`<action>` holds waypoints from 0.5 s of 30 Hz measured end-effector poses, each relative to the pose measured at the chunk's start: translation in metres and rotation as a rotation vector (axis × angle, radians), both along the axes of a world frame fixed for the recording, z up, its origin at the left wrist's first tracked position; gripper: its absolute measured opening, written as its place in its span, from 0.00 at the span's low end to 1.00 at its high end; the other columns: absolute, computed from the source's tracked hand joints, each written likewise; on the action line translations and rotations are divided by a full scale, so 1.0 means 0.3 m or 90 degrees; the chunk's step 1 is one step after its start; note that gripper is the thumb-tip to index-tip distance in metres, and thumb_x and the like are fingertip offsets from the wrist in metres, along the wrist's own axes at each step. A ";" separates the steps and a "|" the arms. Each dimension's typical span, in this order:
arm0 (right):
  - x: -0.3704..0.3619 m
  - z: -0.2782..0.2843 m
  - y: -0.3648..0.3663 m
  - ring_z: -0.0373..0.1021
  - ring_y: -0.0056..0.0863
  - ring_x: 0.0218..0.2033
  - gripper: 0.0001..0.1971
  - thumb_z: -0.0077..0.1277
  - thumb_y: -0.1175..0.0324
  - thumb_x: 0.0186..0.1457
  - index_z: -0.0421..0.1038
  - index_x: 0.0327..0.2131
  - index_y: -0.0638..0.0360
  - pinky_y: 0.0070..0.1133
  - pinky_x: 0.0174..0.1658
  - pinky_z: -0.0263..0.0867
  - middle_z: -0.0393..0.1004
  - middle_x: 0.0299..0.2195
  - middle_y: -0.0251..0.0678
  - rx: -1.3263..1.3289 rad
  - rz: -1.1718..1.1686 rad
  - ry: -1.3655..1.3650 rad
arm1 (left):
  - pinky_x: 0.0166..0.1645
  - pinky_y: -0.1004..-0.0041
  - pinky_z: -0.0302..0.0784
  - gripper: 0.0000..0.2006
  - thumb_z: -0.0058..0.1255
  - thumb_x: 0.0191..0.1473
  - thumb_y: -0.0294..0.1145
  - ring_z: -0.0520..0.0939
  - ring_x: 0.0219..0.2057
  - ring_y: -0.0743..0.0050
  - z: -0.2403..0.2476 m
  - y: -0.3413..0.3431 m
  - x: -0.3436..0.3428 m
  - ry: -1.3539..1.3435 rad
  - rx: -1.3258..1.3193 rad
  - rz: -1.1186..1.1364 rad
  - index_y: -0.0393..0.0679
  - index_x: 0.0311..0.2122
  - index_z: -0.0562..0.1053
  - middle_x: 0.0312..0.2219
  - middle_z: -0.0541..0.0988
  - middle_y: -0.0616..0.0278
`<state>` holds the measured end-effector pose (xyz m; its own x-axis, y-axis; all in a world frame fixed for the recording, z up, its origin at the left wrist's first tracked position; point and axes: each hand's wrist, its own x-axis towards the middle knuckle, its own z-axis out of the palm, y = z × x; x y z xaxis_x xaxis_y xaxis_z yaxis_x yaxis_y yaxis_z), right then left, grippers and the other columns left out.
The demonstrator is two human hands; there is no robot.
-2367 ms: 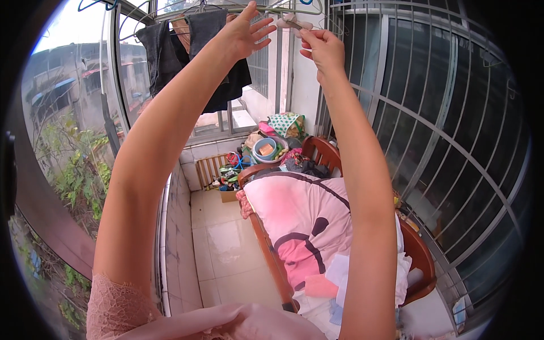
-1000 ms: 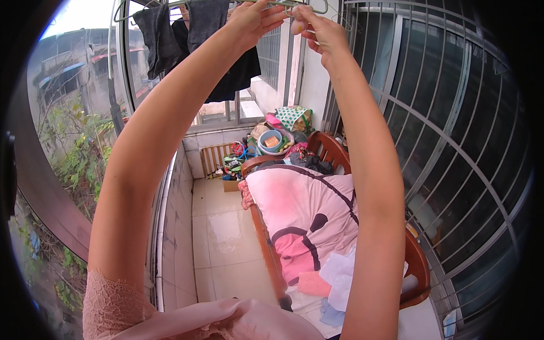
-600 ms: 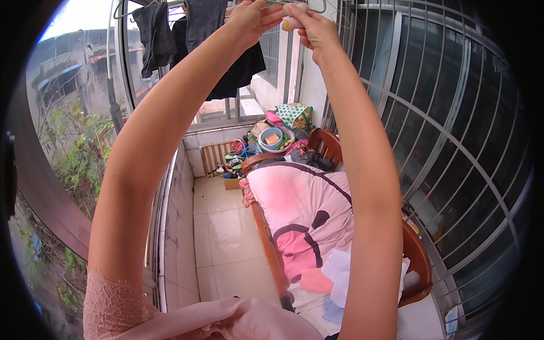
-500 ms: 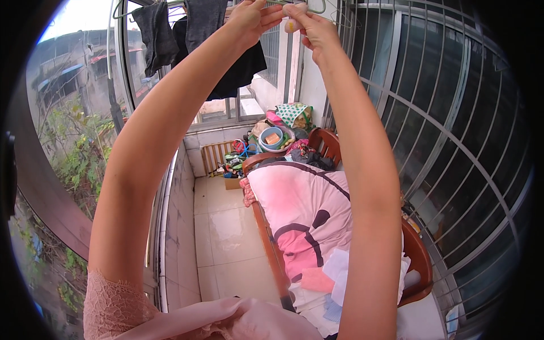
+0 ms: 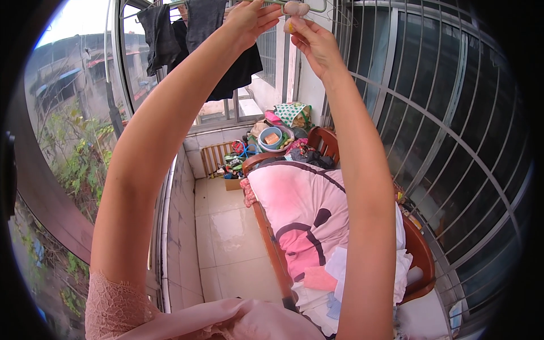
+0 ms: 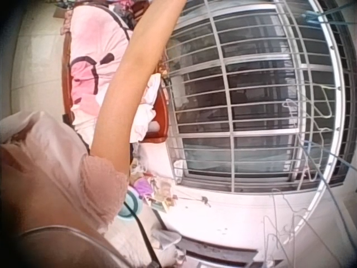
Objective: The person takes items of clothing from a blue bucket and hangs them on an overhead drying rack by hand using plastic hangers.
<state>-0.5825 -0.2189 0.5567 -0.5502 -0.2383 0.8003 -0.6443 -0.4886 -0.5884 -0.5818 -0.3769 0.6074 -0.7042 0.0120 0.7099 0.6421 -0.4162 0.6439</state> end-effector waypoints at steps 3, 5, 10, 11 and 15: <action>-0.020 0.015 0.013 0.66 0.14 0.33 0.15 0.55 0.61 0.48 0.71 0.38 0.59 0.13 0.39 0.62 0.72 0.32 0.28 0.024 0.007 0.009 | 0.35 0.71 0.72 0.12 0.37 0.58 0.38 0.78 0.36 0.67 -0.001 0.007 0.009 0.000 0.003 -0.018 0.45 0.44 0.59 0.39 0.73 0.54; -0.020 0.024 0.013 0.65 0.13 0.32 0.15 0.56 0.61 0.48 0.71 0.37 0.59 0.13 0.39 0.62 0.72 0.32 0.28 0.045 -0.004 0.016 | 0.36 0.70 0.72 0.12 0.37 0.58 0.38 0.78 0.37 0.66 -0.003 -0.001 0.013 0.005 -0.003 -0.021 0.45 0.45 0.59 0.40 0.73 0.54; 0.004 0.037 0.008 0.66 0.12 0.30 0.15 0.57 0.62 0.46 0.72 0.35 0.60 0.11 0.36 0.61 0.74 0.29 0.28 0.081 -0.211 0.098 | 0.36 0.70 0.71 0.12 0.37 0.58 0.38 0.77 0.38 0.66 -0.007 0.005 0.022 0.005 -0.011 0.004 0.47 0.44 0.59 0.40 0.73 0.54; 0.006 0.039 0.004 0.66 0.12 0.30 0.15 0.57 0.62 0.46 0.73 0.35 0.60 0.11 0.36 0.61 0.74 0.29 0.28 0.085 -0.234 0.122 | 0.35 0.70 0.71 0.12 0.37 0.58 0.38 0.77 0.38 0.66 -0.010 0.001 0.022 0.010 -0.016 0.010 0.47 0.44 0.59 0.40 0.72 0.54; 0.027 0.042 -0.016 0.67 0.14 0.31 0.16 0.55 0.58 0.47 0.73 0.34 0.60 0.13 0.36 0.61 0.74 0.30 0.29 0.085 -0.298 0.143 | 0.34 0.70 0.71 0.11 0.37 0.58 0.38 0.77 0.37 0.66 -0.013 -0.012 0.017 0.025 -0.009 -0.037 0.47 0.44 0.59 0.40 0.72 0.54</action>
